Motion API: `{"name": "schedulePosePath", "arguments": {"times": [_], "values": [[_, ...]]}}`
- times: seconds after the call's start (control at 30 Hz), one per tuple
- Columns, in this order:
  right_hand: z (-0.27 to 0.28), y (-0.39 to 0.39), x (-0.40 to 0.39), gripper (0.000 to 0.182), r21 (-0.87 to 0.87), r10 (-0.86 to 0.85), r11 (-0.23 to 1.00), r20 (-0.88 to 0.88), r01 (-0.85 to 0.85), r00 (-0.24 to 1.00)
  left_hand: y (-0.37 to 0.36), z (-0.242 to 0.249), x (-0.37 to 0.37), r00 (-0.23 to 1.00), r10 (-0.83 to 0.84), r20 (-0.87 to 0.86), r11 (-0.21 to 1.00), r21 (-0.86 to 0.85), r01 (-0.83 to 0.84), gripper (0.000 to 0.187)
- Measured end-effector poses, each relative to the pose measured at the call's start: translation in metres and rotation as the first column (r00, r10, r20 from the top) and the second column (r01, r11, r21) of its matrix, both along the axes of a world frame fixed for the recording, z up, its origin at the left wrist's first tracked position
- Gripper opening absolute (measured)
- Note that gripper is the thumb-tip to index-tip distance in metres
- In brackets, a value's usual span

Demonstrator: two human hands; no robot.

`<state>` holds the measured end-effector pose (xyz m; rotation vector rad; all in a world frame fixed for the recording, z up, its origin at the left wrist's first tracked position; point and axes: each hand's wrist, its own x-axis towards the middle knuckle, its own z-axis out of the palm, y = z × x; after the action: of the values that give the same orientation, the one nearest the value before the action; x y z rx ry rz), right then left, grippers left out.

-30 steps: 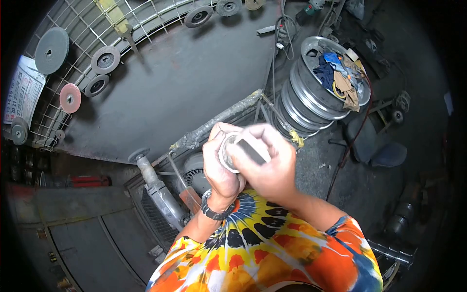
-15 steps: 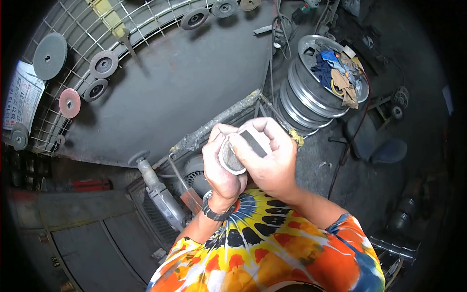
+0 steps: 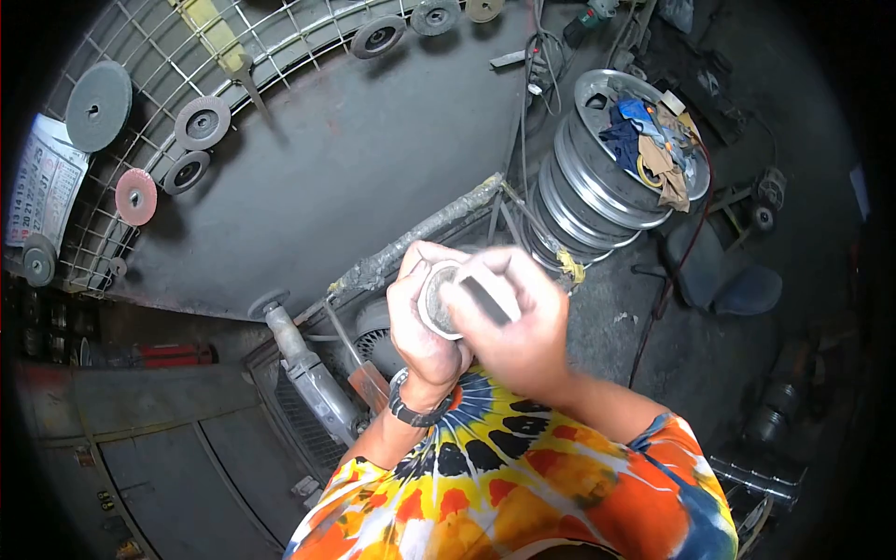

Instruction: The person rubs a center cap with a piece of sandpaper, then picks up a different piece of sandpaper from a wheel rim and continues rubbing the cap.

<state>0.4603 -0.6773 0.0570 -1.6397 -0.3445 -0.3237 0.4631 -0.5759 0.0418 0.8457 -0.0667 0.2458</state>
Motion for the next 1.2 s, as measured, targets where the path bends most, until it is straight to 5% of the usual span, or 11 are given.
{"name": "schedulePosePath", "arguments": {"times": [0.1,0.2,0.27,0.4,0.47,0.63,0.77,0.87,0.93,1.07,1.2], "values": [[0.003,-0.003,0.002,0.014,-0.028,0.013,1.0,-0.047,-0.014,0.999,0.003,-0.005,-0.001,0.998,0.038,-0.043,0.992,0.125,-0.033,0.04],[0.004,-0.003,0.005,0.016,0.057,-0.003,0.998,-0.158,0.013,0.987,0.001,-0.005,0.001,0.999,-0.034,-0.026,0.98,-0.199,0.028,0.043],[-0.001,-0.005,-0.01,0.014,-0.096,0.049,0.994,0.02,-0.047,0.999,0.007,0.001,-0.001,0.997,0.061,-0.043,0.979,0.199,-0.051,0.042],[0.005,-0.005,0.008,0.019,0.04,0.004,0.999,-0.152,0.003,0.988,-0.002,-0.005,0.0,1.0,0.005,0.002,0.988,-0.152,-0.005,0.041],[-0.002,-0.004,-0.011,0.018,-0.095,0.019,0.995,-0.018,-0.02,1.0,0.009,0.001,-0.001,0.998,0.06,-0.008,0.972,0.23,-0.056,0.04],[0.007,-0.004,0.006,0.018,0.046,0.009,0.999,-0.129,-0.003,0.992,-0.002,-0.004,0.001,0.999,0.039,-0.001,0.997,-0.071,-0.039,0.042],[0.001,-0.003,0.001,0.015,0.016,0.004,1.0,-0.086,-0.002,0.996,0.004,-0.003,0.001,0.995,0.103,0.016,0.964,0.244,-0.104,0.042],[0.0,-0.001,0.005,0.019,0.05,-0.062,0.997,-0.057,0.064,0.996,-0.001,-0.003,0.002,1.0,0.018,-0.013,0.978,-0.206,-0.021,0.043],[0.0,-0.005,-0.012,0.014,-0.06,0.05,0.997,-0.044,-0.053,0.998,0.007,0.003,-0.001,0.997,0.083,-0.006,0.968,0.24,-0.079,0.042],[0.004,-0.003,0.009,0.018,0.076,0.007,0.997,-0.174,0.007,0.985,-0.002,-0.006,0.0,1.0,0.006,-0.01,0.99,-0.137,-0.007,0.04],[0.005,-0.003,-0.004,0.013,-0.096,0.027,0.995,0.013,-0.026,1.0,0.001,0.0,0.0,0.999,0.044,-0.025,0.998,0.036,-0.043,0.038]]}}
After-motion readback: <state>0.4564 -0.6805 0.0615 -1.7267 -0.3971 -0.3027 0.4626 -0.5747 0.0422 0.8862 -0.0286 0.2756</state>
